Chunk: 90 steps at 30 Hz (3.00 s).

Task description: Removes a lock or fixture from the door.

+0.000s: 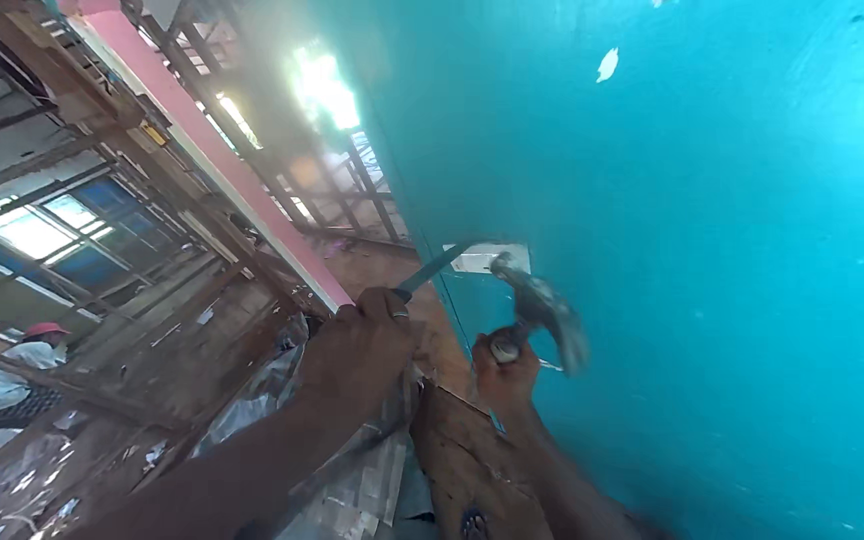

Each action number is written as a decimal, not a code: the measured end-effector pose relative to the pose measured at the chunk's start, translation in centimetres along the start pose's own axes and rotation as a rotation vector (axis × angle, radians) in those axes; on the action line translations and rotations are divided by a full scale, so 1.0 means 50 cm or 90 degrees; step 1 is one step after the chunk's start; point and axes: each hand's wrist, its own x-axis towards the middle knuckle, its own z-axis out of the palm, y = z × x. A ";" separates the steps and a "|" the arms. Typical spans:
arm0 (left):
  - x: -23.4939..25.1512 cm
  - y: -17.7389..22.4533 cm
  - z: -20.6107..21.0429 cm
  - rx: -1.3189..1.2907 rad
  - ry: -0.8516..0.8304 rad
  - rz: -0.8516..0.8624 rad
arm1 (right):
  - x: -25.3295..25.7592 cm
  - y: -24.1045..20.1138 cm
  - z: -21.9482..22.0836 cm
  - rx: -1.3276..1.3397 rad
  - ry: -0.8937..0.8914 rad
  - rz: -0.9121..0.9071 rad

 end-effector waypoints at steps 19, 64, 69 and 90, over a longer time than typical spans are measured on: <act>0.012 0.000 -0.011 -0.010 -0.121 -0.022 | 0.002 -0.004 -0.016 -0.048 -0.038 0.008; 0.071 -0.167 0.476 -0.779 0.133 0.130 | -0.232 -0.058 -0.126 -0.325 0.106 0.212; 0.135 -0.169 0.525 -0.821 0.193 0.233 | -0.251 -0.069 -0.042 -0.309 0.209 0.195; 0.254 -0.094 0.601 -0.883 0.257 0.340 | -0.229 -0.114 0.051 -0.504 0.409 0.195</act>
